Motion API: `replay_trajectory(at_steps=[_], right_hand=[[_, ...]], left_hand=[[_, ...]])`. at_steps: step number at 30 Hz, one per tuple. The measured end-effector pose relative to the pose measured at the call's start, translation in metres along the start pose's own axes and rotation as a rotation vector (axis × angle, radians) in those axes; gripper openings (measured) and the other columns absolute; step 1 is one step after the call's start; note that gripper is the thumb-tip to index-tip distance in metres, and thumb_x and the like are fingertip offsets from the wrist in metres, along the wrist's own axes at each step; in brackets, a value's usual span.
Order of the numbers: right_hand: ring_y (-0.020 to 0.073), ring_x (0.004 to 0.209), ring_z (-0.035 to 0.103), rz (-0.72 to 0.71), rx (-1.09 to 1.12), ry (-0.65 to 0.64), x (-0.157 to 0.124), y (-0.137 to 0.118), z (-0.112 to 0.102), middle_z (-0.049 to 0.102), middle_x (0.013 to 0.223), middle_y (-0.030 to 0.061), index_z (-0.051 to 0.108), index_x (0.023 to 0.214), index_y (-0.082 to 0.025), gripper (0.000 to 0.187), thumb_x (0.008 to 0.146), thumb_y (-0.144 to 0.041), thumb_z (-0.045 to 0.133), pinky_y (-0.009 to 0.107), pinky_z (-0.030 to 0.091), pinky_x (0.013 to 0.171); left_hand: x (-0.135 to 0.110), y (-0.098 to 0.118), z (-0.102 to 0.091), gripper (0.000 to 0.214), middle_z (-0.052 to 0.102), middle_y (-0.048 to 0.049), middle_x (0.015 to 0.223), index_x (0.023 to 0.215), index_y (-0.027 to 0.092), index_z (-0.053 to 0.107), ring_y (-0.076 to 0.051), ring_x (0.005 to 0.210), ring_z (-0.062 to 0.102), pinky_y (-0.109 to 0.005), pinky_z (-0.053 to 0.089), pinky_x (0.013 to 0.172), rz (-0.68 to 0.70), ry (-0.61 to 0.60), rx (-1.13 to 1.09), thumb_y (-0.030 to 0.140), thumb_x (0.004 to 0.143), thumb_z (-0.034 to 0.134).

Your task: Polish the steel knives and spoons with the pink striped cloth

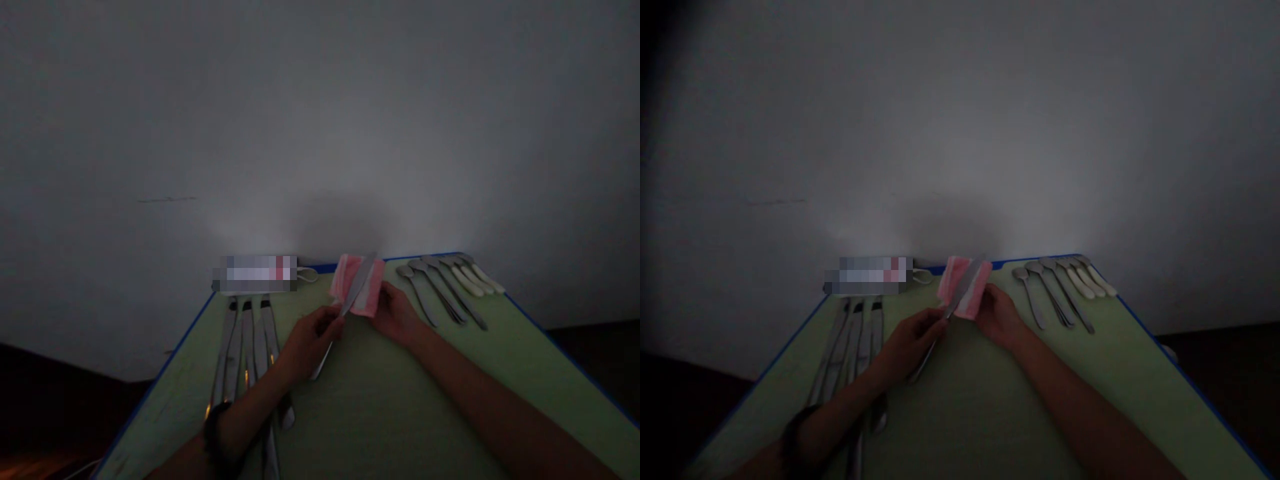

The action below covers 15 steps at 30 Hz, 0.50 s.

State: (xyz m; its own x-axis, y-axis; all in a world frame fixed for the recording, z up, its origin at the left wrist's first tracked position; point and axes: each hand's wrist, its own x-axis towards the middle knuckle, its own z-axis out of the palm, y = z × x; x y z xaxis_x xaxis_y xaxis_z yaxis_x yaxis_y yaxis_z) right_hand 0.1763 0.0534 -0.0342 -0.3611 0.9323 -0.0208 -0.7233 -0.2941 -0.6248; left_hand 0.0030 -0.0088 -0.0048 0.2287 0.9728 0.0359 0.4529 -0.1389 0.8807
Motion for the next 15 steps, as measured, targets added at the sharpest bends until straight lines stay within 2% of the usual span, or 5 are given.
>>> replay_trajectory(at_steps=[5,10,15], right_hand=[[0.0165,0.086,0.062,0.063,-0.077,-0.086,-0.0059,0.0023,0.0067,0.070,0.090,0.0050,0.067,0.090,-0.016,0.018,0.078,-0.028,0.059,0.031,0.046,0.084],[0.0139,0.079,0.060,0.075,-0.137,-0.112,-0.0087,0.0052,0.0077,0.068,0.087,0.0029,0.065,0.093,-0.019,0.019,0.078,-0.031,0.063,0.028,0.047,0.076],[0.0141,0.075,0.060,0.066,-0.179,-0.064,-0.0093,0.0062,0.0085,0.067,0.082,0.0027,0.064,0.092,-0.018,0.022,0.073,-0.028,0.069,0.029,0.047,0.074]], left_hand=[[-0.0019,0.0050,-0.0007,0.027,0.058,0.0039,0.055,0.084,0.016,0.058,-0.013,0.052,0.055,-0.021,0.040,0.051,-0.051,-0.053,-0.005,0.040,0.088,0.044],[-0.0024,0.0046,-0.0001,0.031,0.060,0.0033,0.053,0.081,0.017,0.057,-0.013,0.051,0.057,-0.021,0.040,0.051,-0.056,-0.073,-0.005,0.043,0.089,0.042],[-0.0037,0.0038,0.0023,0.035,0.060,0.0024,0.055,0.072,0.017,0.057,-0.013,0.052,0.056,-0.020,0.037,0.050,-0.008,-0.095,0.075,0.044,0.089,0.043]])
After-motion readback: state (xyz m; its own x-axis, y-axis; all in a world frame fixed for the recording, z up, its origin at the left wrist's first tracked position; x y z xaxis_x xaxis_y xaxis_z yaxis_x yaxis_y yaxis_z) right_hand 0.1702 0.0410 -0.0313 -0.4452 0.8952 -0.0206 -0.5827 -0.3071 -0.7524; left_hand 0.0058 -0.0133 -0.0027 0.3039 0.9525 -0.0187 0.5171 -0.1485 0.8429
